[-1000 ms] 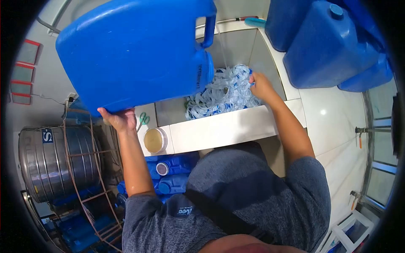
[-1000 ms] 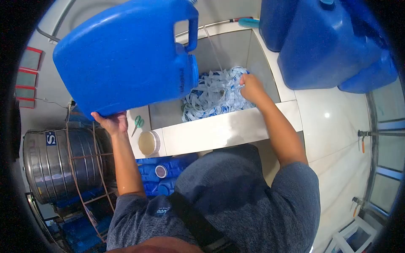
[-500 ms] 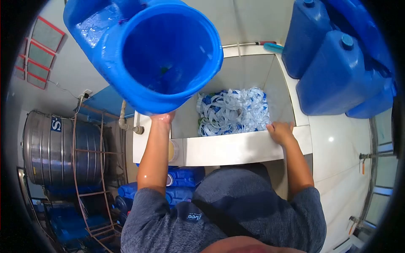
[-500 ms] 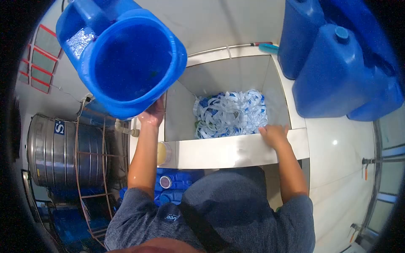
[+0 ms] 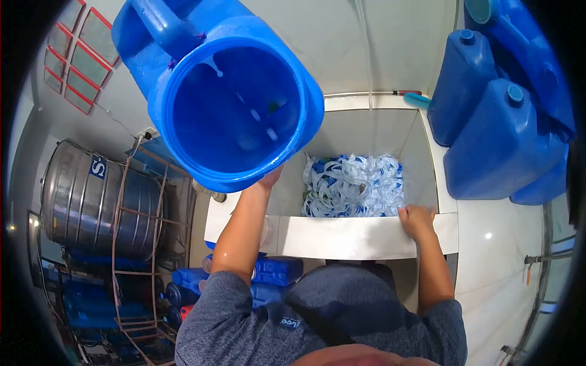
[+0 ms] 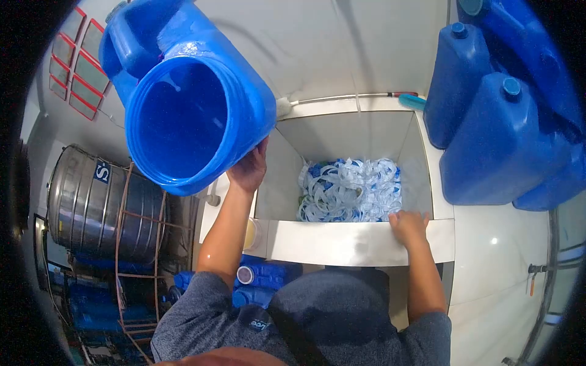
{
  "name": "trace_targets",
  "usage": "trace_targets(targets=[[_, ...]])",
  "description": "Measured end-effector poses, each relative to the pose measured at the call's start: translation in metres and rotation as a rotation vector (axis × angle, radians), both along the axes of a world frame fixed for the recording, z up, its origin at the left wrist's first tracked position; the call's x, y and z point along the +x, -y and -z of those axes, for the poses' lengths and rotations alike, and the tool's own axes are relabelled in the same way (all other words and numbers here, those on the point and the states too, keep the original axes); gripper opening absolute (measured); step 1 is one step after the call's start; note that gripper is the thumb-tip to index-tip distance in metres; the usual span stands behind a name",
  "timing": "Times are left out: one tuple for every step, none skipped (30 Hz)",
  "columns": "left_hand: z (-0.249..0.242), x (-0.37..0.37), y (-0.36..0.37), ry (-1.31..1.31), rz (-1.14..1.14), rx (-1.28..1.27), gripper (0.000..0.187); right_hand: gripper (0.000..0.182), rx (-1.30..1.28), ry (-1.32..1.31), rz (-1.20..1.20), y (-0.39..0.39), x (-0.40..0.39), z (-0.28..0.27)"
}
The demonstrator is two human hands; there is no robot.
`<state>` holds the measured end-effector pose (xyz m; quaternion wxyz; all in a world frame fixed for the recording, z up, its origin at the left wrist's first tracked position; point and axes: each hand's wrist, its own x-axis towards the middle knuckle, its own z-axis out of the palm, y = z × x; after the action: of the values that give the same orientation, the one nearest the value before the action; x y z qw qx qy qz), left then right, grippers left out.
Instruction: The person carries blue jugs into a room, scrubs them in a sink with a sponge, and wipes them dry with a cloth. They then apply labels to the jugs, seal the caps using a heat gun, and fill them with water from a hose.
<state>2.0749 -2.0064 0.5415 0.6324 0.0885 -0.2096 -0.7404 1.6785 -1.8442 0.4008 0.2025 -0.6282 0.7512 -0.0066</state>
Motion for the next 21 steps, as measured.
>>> trace_targets(targets=[[-0.005, -0.002, -0.002, -0.049, 0.021, -0.024, 0.048, 0.052, 0.066, -0.011, 0.000, 0.000, 0.001, -0.004], [-0.007, -0.001, -0.004, -0.048, 0.019, -0.025, 0.048, 0.052, 0.064, -0.011, -0.001, 0.000, 0.001, -0.006], [-0.009, 0.000, -0.005, -0.052, 0.028, -0.031, 0.048, 0.052, 0.067, -0.013, -0.001, 0.000, 0.002, -0.007], [-0.012, 0.001, -0.006, -0.056, 0.037, -0.037, 0.048, 0.052, 0.069, -0.016, 0.000, 0.000, 0.002, -0.008], [-0.002, 0.012, 0.000, -0.057, 0.035, -0.038, 0.048, 0.052, 0.069, -0.017, -0.002, 0.000, 0.001, -0.008], [0.017, 0.032, 0.010, -0.186, 0.164, 0.008, 0.049, 0.052, 0.065, -0.023, -0.007, -0.001, 0.001, -0.008], [0.028, 0.042, 0.016, -0.314, 0.294, 0.053, 0.049, 0.052, 0.061, -0.030, -0.011, -0.001, 0.002, -0.007], [0.027, 0.042, 0.015, -0.315, 0.291, 0.053, 0.049, 0.052, 0.061, -0.031, -0.014, -0.001, 0.001, -0.006], [0.024, 0.046, 0.014, -0.289, 0.252, 0.049, 0.052, 0.053, 0.048, -0.028, -0.009, -0.002, 0.001, -0.004], [0.026, 0.044, 0.011, -0.263, 0.212, 0.045, 0.055, 0.054, 0.034, -0.026, -0.004, -0.002, 0.001, -0.002], [0.027, 0.046, 0.005, -0.238, 0.172, 0.041, 0.058, 0.054, 0.034, -0.028, -0.009, -0.001, 0.002, -0.008], [0.028, 0.048, -0.001, -0.213, 0.131, 0.038, 0.061, 0.047, 0.066, -0.004, 0.001, -0.001, 0.003, -0.017], [0.027, 0.053, -0.005, -0.188, 0.092, 0.035, 0.065, 0.041, 0.099, 0.021, 0.011, 0.000, 0.005, -0.023], [0.028, 0.054, -0.013, -0.163, 0.054, 0.033, 0.068, 0.041, 0.100, 0.019, 0.010, 0.000, 0.007, -0.023], [0.028, 0.051, -0.011, -0.138, 0.018, 0.032, 0.071, 0.034, -0.210, 0.192, -0.004, 0.001, 0.009, -0.023], [0.029, 0.050, -0.014, -0.112, -0.016, 0.030, 0.074, 0.032, -0.521, 0.363, -0.015, 0.002, 0.011, -0.023], [0.027, 0.045, -0.007, -0.086, -0.048, 0.032, 0.078, 0.035, -0.717, 0.448, -0.037, 0.006, 0.024, -0.055], [0.032, 0.039, -0.013, -0.059, -0.077, 0.037, 0.081, 0.039, -0.911, 0.531, -0.055, 0.008, 0.042, -0.105], [0.030, 0.012, 0.011, -0.030, -0.101, 0.043, 0.085, 0.042, -1.055, 0.525, -0.129, 0.005, 0.052, -0.140], [0.034, -0.001, 0.009, -0.002, -0.121, 0.048, 0.088, 0.044, -1.198, 0.512, -0.203, 0.002, 0.059, -0.173], [0.039, -0.010, 0.004, 0.025, -0.139, 0.053, 0.092, 0.046, -1.263, 0.506, -0.340, 0.002, 0.063, -0.203]])
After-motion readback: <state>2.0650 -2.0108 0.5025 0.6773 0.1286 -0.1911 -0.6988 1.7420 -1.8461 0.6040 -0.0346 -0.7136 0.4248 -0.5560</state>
